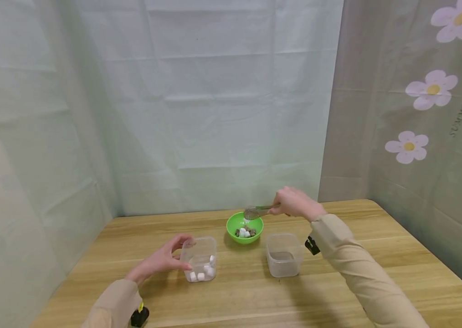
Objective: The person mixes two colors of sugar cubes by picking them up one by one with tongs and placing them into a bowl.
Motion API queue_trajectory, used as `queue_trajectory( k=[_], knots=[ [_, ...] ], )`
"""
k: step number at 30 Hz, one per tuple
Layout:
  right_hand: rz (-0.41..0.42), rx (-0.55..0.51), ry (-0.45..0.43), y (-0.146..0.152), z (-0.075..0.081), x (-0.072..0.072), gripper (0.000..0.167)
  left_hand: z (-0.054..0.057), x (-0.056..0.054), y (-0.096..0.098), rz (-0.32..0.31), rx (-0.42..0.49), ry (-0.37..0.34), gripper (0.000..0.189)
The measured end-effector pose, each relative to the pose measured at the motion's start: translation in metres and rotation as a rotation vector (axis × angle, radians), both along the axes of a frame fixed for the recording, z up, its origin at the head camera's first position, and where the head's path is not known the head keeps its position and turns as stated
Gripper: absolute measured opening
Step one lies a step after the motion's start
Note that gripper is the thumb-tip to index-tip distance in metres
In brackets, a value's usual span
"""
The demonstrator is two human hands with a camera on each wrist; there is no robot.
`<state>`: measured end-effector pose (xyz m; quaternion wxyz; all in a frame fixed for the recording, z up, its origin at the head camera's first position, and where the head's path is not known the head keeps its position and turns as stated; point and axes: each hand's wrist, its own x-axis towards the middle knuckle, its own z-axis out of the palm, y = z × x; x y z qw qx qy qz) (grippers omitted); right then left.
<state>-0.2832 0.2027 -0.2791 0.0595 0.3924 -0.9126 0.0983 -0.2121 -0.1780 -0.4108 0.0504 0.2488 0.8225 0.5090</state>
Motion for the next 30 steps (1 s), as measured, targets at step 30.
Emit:
queue_trajectory(
  k=[30],
  knots=[
    [0.110,0.038,0.084,-0.024,0.002,0.020,0.048,0.000,0.004,0.002,-0.004,0.014,-0.004,0.070]
  ],
)
